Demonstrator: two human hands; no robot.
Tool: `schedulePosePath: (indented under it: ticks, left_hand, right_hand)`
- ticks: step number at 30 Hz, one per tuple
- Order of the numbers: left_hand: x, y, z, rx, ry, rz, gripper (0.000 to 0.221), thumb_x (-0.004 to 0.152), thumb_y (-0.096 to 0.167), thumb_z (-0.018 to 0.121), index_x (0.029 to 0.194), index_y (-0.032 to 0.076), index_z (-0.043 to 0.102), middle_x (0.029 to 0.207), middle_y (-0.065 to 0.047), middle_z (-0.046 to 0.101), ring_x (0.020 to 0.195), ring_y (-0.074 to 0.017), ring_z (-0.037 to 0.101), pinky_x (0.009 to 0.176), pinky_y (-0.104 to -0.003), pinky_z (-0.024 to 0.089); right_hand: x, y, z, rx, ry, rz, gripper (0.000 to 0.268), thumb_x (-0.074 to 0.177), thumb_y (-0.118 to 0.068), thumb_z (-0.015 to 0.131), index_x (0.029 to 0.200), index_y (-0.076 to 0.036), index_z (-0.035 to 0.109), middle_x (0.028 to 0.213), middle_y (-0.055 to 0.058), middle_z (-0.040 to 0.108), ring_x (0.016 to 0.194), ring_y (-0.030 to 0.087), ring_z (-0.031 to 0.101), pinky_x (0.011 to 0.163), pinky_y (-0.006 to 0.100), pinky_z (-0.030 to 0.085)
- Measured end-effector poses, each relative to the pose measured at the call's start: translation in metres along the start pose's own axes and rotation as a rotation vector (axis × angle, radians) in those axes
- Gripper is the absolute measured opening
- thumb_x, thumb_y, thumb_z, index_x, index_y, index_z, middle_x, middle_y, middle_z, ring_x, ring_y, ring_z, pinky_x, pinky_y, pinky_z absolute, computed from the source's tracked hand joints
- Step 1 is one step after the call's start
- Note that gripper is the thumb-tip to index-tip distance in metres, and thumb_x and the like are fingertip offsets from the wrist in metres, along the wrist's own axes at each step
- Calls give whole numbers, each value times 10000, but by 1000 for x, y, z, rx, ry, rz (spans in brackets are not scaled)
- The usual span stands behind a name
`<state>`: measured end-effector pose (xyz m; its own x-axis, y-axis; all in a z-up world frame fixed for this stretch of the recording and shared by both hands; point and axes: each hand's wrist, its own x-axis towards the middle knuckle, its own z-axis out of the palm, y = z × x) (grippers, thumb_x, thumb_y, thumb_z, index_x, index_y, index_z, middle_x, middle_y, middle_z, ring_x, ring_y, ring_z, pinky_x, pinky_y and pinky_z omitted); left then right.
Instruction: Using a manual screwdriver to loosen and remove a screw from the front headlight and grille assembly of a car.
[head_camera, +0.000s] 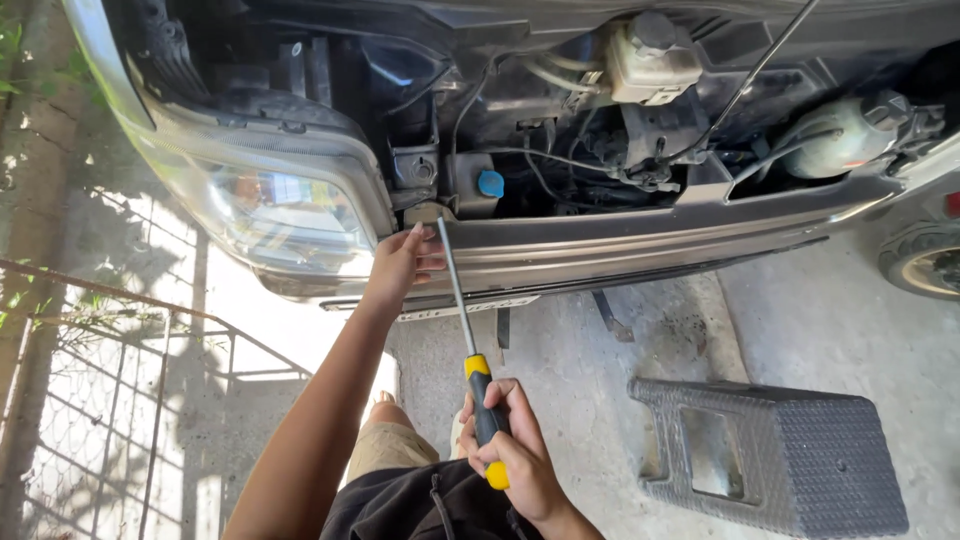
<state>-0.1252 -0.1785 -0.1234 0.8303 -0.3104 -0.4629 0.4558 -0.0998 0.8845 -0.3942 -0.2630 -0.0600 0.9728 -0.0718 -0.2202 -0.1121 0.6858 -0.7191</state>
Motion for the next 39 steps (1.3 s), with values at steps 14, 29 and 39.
schedulePosePath:
  ticks: [14,29,39]
  left_hand:
    - [23,-21,7,-278,12,103,365,1052,316,574,1166,9,735,766,26,612,589,-23,466,544,-192,364]
    - [59,-36,8,-248,89,153,279,1032,323,619,1127,87,735,879,-22,747,649,-40,581,559,-200,432]
    - [52,-26,9,-319,29,124,239,1071,252,572,1120,65,713,850,-28,721,611,-45,524,510,-184,359]
  right_hand:
    - [10,-16,-27,-38,-35,168,421,691,136,422,1043,-94,400,1057,166,431,702,193,391,587,298,365]
    - [24,-9,-31,-331,2,61,386,710,57,505,1057,-105,461,1074,139,521,718,186,486,645,309,435]
    - [22,-10,-17,-580,78,5,345,757,67,485,1037,-128,537,1028,64,548,741,126,506,643,278,482]
